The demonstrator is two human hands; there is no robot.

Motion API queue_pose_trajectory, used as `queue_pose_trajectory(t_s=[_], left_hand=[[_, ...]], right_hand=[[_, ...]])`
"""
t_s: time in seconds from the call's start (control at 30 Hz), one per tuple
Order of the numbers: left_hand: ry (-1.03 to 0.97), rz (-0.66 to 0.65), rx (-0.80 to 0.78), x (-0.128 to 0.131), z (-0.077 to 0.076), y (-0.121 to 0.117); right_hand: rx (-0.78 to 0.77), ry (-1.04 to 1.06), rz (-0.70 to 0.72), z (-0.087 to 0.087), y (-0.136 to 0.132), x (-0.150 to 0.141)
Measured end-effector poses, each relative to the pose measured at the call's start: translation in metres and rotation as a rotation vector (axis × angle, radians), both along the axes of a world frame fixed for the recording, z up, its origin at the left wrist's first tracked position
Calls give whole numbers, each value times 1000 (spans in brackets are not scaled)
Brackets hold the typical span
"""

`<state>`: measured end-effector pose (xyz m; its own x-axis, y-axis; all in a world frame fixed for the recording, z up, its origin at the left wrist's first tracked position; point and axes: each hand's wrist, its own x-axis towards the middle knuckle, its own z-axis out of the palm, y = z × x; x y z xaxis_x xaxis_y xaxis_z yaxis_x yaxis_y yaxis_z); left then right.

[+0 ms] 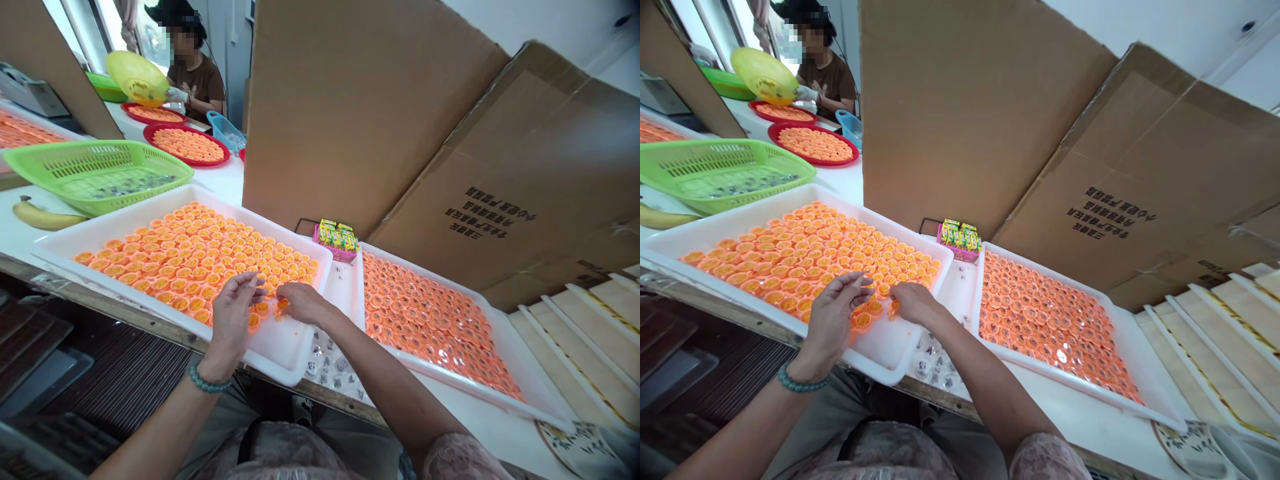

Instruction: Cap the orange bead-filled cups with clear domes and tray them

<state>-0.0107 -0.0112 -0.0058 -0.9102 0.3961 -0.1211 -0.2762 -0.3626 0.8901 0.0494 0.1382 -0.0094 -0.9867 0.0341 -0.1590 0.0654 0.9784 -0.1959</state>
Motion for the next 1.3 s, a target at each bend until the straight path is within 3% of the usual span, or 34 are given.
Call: queue_pose_trajectory(t_s=[0.37, 0.47, 0.6, 0.7, 0.9, 1.1, 1.3], left_hand=[[23, 1, -42, 0, -5, 2], [-27, -106, -68, -1, -5, 3], [-153, -403, 13, -2, 0, 1], [-193, -575, 108, -3, 1, -1], [-301, -543, 108, -6, -1, -2], [-330, -679, 158, -7, -4, -2], [-303, -595, 39, -7, -4, 3]], right_hand=[[-23, 202, -9, 26, 0, 18], [-116, 287, -40, 31, 0, 21], [-287, 462, -8, 35, -11, 28], [-350, 581, 5, 31, -21, 34], [-436, 788, -95, 11, -29, 43], [-552, 913, -285, -4, -37, 44], [-528, 973, -301, -8, -41, 42]])
